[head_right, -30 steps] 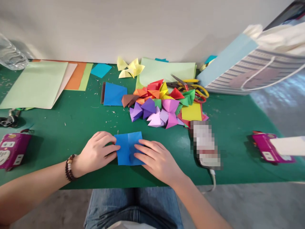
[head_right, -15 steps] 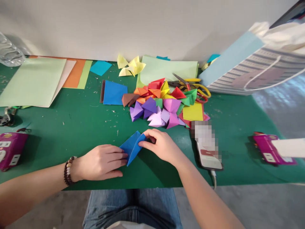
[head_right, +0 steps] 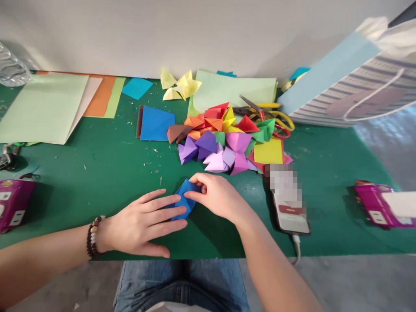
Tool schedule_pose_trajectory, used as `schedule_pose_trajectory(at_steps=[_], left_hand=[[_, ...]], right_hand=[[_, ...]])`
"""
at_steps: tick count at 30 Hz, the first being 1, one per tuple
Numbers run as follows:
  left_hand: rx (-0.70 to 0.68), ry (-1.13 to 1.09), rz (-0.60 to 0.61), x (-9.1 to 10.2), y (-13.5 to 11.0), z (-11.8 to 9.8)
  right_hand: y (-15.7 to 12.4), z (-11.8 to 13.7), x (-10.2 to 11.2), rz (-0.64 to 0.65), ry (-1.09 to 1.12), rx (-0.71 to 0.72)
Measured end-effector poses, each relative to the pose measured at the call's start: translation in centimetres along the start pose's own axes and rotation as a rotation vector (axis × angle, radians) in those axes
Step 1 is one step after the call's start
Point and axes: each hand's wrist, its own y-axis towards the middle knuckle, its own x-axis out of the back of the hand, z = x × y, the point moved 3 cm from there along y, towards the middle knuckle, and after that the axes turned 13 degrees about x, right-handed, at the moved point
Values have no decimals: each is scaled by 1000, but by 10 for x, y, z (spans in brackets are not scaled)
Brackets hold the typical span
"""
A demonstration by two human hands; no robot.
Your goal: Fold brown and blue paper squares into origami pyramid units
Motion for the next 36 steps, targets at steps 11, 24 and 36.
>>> schedule_pose_trajectory(at_steps=[11, 24, 36], left_hand=[[121, 31, 58, -11, -3, 5], [114, 49, 46, -8, -3, 0], [162, 51, 30, -8, -4, -3]], right_hand=[[-10, 3, -3, -205, -120, 3], [31, 26, 0, -16, -118, 271], [22, 24, -13, -107, -315, 384]])
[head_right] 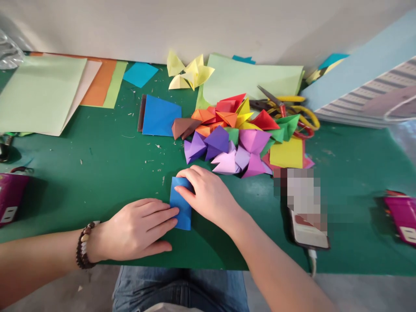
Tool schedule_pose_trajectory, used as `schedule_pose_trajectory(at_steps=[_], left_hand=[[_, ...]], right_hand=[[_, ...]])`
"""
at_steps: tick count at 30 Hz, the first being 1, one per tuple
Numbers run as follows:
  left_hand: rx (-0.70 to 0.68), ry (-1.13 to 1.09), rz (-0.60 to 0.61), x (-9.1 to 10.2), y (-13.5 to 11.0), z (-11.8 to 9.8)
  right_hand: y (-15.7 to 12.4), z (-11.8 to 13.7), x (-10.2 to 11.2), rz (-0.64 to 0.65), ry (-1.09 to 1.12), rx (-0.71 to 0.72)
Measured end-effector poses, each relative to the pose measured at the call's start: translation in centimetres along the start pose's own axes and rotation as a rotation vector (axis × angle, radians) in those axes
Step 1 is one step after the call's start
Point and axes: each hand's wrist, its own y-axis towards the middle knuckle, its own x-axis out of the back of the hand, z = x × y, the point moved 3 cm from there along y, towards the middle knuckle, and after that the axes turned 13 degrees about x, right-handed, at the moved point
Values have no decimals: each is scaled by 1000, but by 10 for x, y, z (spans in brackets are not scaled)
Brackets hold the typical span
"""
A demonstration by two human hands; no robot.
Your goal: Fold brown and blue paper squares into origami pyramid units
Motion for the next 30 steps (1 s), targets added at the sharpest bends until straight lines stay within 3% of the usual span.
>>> schedule_pose_trajectory(at_steps=[7, 30], left_hand=[[-20, 35, 13, -1, 0, 1], [-17, 43, 11, -2, -2, 3]], right_hand=[[-3, 1, -6, 33, -114, 79], [-5, 1, -11, 32, -235, 131]])
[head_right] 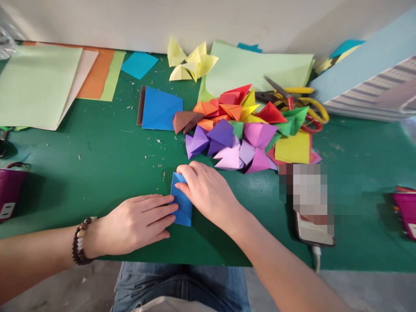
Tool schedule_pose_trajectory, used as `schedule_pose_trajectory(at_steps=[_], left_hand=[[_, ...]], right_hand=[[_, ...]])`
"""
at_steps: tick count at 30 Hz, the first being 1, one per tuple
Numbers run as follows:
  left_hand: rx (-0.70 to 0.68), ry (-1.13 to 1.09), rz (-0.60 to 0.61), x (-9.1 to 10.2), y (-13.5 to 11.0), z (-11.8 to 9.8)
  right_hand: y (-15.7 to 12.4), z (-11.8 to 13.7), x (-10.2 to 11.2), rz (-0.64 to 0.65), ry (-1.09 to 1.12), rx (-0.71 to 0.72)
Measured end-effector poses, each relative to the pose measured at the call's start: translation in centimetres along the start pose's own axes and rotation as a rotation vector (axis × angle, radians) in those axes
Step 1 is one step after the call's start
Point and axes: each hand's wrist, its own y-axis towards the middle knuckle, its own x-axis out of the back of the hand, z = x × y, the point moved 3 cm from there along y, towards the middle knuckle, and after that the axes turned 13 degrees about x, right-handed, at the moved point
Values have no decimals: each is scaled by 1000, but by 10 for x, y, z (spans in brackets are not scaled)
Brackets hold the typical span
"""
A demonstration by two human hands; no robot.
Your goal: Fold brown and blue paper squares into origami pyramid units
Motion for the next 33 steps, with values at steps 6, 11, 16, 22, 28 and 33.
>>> schedule_pose_trajectory(at_steps=[6, 11, 16, 22, 28, 33], left_hand=[[7, -30, 8, 0, 0, 2], [21, -63, 25, 0, 1, 3], [22, -50, 45, 0, 2, 3], [10, -38, 53, 1, 2, 3], [-1, -13, 106, 4, 4, 6], [-82, -9, 153, 8, 8, 14]], right_hand=[[1, 0, 3, -18, 70, -3], [4, -2, 4, -58, 150, -65], [4, -2, 0, -93, 86, -65], [4, -2, -4, -103, -16, -32], [4, -1, -4, -108, -41, -25], [3, -2, -5, -108, -35, -26]])
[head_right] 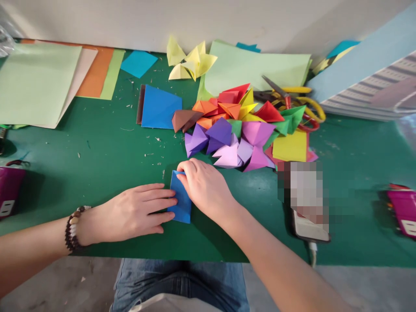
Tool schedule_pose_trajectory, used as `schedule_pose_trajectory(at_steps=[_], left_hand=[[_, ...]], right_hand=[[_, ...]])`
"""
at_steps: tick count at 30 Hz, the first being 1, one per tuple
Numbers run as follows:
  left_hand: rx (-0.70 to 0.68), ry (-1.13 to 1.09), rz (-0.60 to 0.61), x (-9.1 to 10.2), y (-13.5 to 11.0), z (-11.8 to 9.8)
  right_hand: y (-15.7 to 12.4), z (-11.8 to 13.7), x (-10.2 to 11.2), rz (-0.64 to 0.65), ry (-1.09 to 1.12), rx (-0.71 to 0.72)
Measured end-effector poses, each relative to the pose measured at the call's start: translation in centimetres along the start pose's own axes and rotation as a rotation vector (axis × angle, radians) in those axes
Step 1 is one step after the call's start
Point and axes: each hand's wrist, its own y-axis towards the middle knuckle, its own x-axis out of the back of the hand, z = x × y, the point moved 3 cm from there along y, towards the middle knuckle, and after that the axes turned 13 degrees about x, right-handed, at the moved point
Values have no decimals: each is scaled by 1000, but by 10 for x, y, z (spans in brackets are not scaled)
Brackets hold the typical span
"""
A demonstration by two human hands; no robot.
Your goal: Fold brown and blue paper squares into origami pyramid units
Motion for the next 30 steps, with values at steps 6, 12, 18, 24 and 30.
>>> schedule_pose_trajectory(at_steps=[6, 12, 18, 24, 30], left_hand=[[-32, -26, 73, 2, 3, 10], [-15, -57, 79, 2, 3, 11], [6, -54, 69, 1, 2, 10], [8, -48, 42, 0, 0, 10], [14, -52, 32, 2, 2, 10]], right_hand=[[0, 1, -1, -4, 11, 1], [-1, -3, 6, -31, 215, -64], [-34, 15, 25, -234, 358, -271], [-65, 39, 14, -309, 390, -497], [-57, 37, 15, -303, 310, -474]])
